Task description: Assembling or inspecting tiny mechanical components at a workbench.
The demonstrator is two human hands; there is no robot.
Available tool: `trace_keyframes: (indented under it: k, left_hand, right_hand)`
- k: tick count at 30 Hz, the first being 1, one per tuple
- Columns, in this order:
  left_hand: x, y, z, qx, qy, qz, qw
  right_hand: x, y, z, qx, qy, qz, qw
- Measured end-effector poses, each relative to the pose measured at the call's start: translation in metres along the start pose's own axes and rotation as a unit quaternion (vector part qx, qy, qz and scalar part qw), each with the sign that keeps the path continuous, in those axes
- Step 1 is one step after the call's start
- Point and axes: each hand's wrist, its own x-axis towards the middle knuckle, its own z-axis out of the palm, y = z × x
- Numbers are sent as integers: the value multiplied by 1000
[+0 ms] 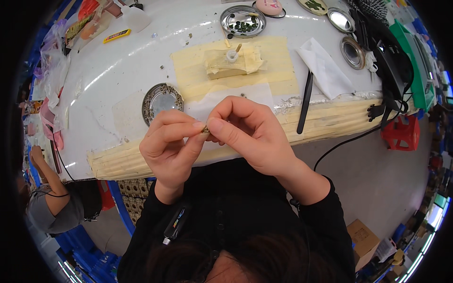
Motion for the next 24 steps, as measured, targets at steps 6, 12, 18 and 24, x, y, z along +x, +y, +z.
trace_keyframes:
  k: [6,12,18,24]
  left_hand:
    - [0,2,1,34,12,10,999]
    - [-1,0,9,153,46,94,983]
    - [-1,0,12,180,49,99,977]
    - [0,1,4,76,16,28,997]
  right_hand:
    - [1,1,-1,12,14,13,1000]
    - [1,6,0,-299,86,-228,923]
    - [4,7,2,-431,112,-297,845]
    - [-1,4,-1,-66,40,-34,996]
